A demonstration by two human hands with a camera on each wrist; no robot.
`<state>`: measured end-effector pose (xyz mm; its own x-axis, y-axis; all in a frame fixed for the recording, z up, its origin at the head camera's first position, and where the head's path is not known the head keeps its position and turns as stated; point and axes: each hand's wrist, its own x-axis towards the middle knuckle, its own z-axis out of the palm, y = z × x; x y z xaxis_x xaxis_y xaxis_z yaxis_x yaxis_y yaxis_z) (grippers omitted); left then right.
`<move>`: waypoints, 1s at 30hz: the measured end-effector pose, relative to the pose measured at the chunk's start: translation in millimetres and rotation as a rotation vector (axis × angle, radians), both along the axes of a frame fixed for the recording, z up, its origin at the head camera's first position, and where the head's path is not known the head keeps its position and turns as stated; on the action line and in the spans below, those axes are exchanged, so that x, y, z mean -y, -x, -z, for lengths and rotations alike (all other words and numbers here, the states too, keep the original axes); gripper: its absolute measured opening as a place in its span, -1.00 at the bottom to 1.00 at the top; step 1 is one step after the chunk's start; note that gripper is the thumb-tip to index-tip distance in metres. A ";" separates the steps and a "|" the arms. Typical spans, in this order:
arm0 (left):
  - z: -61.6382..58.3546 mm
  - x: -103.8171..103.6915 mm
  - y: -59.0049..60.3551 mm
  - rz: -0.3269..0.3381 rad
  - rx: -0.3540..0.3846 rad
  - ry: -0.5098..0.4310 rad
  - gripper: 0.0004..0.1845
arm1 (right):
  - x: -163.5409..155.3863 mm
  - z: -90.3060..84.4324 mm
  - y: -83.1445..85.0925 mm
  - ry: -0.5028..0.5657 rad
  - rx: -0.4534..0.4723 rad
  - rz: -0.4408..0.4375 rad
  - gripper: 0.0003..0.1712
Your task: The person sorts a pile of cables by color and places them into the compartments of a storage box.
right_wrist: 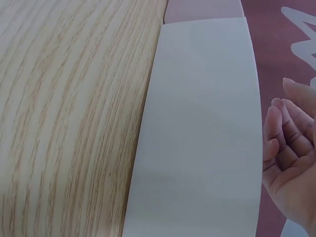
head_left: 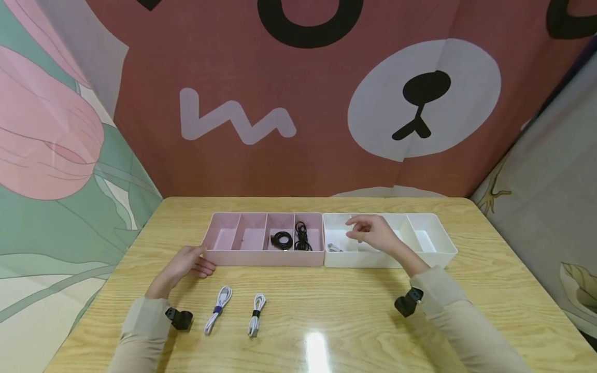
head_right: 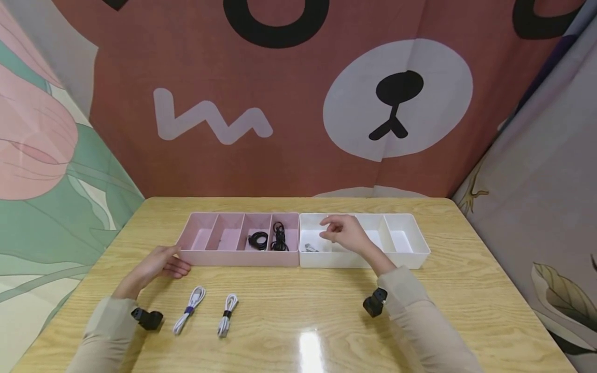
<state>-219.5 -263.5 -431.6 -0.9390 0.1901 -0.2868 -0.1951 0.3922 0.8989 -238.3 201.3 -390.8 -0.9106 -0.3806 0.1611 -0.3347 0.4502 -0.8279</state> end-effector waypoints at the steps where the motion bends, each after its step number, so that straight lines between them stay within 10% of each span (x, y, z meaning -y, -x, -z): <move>1: -0.1 0.0 -0.2 0.001 -0.001 0.001 -0.40 | -1.3 3.2 1.6 0.007 0.000 -0.001 -0.65; 30: 2.2 1.1 1.2 0.006 -0.010 -0.005 -0.39 | 13.4 -24.5 -26.3 0.105 0.028 -0.035 -0.70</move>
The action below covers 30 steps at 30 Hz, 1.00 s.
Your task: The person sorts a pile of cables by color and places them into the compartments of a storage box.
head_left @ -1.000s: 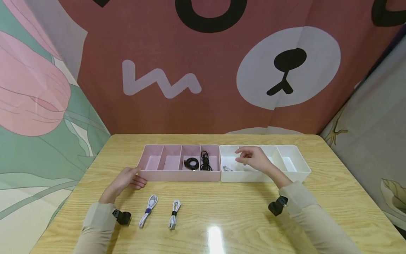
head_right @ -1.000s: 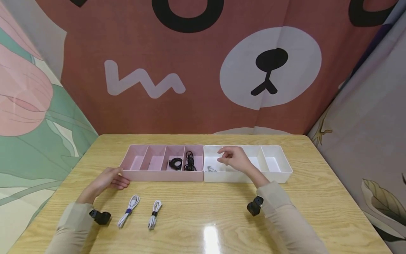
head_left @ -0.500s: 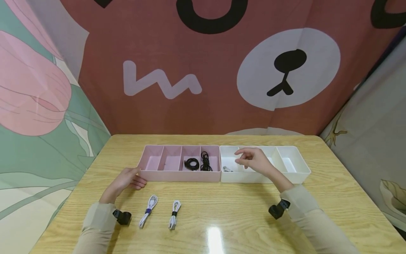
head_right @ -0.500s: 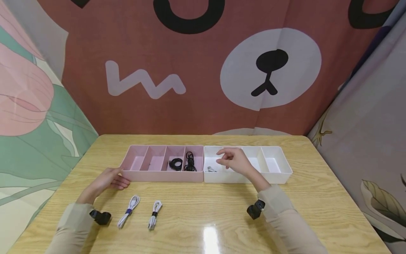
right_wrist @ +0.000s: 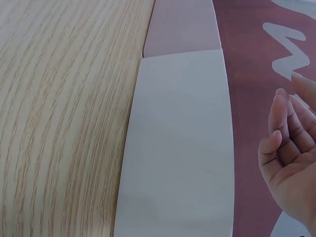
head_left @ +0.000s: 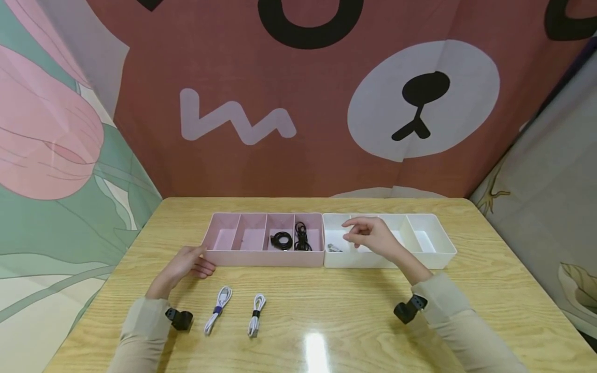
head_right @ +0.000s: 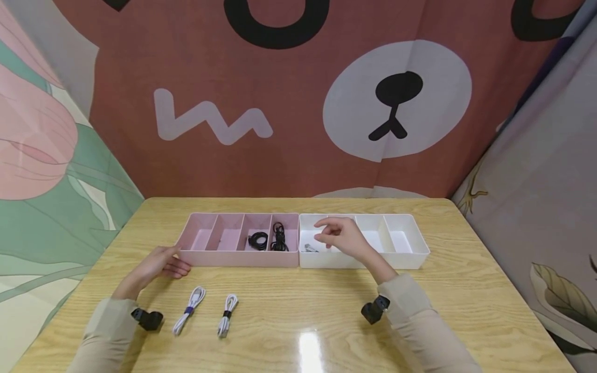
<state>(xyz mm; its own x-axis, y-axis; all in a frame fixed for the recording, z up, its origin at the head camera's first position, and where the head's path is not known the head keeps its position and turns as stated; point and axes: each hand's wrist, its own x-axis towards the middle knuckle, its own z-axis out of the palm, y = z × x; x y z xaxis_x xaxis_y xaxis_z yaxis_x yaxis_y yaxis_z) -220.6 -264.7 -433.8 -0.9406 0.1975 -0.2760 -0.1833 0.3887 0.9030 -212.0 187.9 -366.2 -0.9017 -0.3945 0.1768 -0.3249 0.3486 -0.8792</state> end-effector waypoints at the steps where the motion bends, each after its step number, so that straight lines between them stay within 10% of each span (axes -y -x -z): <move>1: 0.0 0.2 0.0 0.000 -0.001 -0.001 -0.39 | 0.6 -0.6 -0.6 0.007 -0.002 -0.005 -0.70; 30: -1.2 0.2 -0.6 0.009 0.002 0.010 -0.40 | 6.7 25.8 8.0 0.117 0.008 -0.089 -0.66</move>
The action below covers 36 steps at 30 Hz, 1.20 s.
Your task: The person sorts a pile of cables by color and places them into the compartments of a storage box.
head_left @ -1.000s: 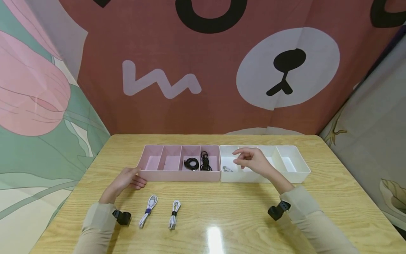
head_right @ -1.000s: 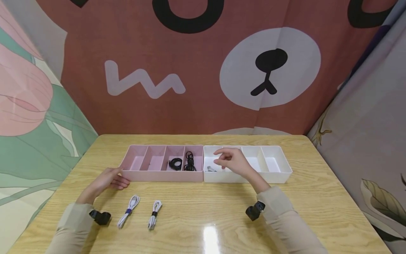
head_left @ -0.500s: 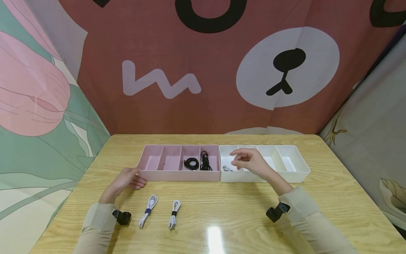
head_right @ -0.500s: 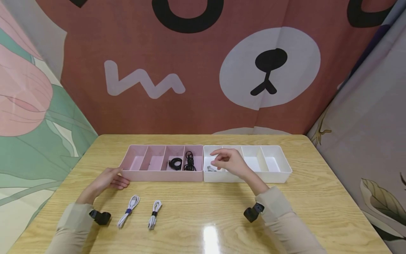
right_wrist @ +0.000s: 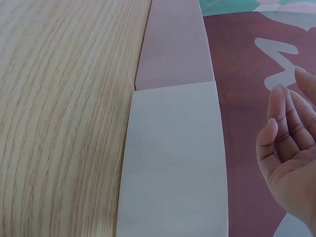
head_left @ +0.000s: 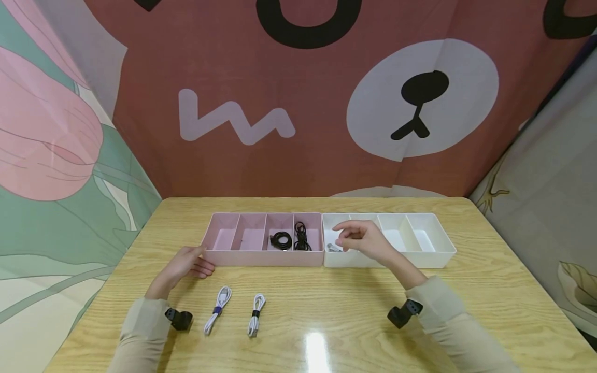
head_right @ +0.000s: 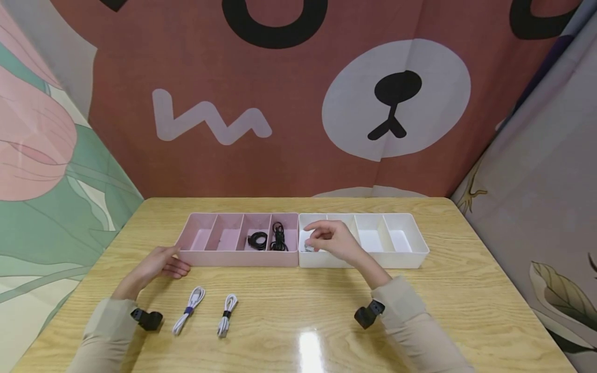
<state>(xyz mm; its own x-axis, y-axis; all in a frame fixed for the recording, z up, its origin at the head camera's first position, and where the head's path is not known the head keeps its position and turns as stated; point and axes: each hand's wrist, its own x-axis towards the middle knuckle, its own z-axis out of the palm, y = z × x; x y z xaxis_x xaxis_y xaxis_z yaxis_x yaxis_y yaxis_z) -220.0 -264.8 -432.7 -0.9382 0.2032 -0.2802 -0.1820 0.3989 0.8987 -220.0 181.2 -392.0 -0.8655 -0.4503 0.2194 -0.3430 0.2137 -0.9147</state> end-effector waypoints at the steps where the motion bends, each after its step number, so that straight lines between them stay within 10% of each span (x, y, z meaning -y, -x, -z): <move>1: 0.3 0.1 0.0 -0.003 0.002 0.000 -0.40 | 0.9 -0.4 -0.5 -0.001 0.005 0.002 -0.66; 36: 2.0 -0.1 0.2 -0.012 -0.007 -0.003 -0.39 | 29.2 1.7 -10.3 0.076 -0.019 -0.099 -0.61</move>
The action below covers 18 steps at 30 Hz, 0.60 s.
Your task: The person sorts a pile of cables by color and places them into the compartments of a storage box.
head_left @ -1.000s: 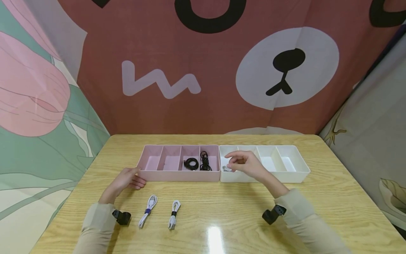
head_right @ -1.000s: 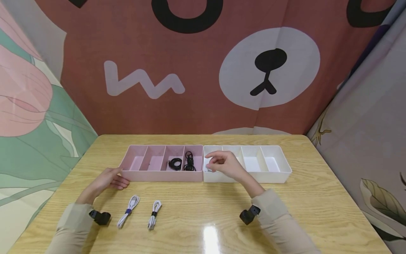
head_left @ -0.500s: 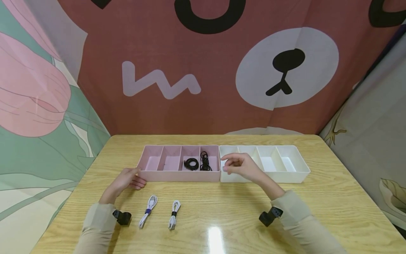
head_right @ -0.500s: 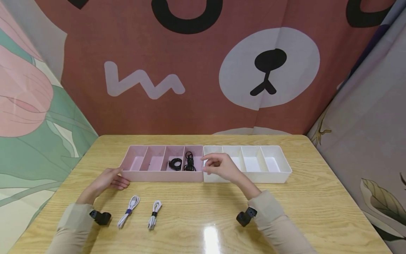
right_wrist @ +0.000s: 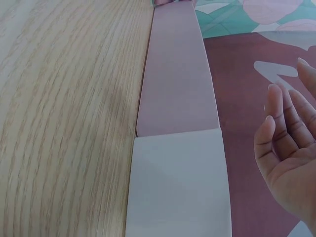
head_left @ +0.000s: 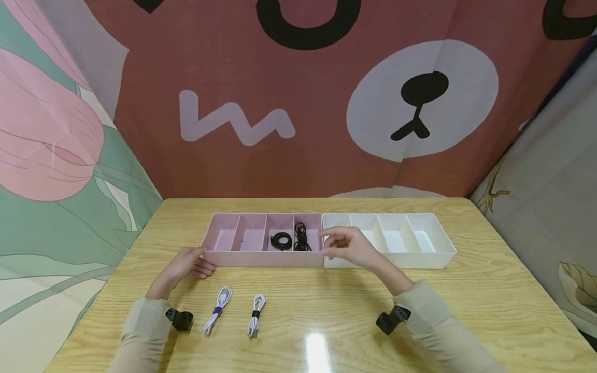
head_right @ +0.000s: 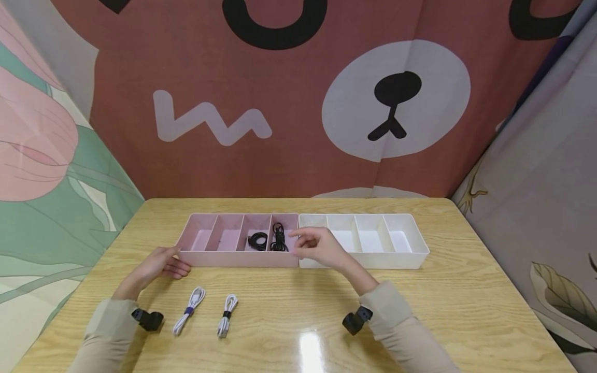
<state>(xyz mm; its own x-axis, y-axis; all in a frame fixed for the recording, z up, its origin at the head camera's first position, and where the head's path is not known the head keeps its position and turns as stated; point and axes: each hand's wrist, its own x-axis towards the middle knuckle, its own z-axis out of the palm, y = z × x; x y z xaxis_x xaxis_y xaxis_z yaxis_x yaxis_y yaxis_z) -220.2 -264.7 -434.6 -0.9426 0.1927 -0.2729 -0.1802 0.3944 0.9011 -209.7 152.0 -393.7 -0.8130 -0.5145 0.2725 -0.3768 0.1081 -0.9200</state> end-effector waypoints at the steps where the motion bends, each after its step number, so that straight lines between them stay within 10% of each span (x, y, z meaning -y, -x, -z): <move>1: -0.1 0.0 0.0 0.000 0.000 0.000 -0.39 | 1.3 0.1 -0.1 0.010 0.000 -0.010 -0.61; 18: -0.5 0.6 0.2 0.006 0.003 0.003 -0.37 | 17.8 3.4 -1.8 0.007 -0.032 -0.061 -0.59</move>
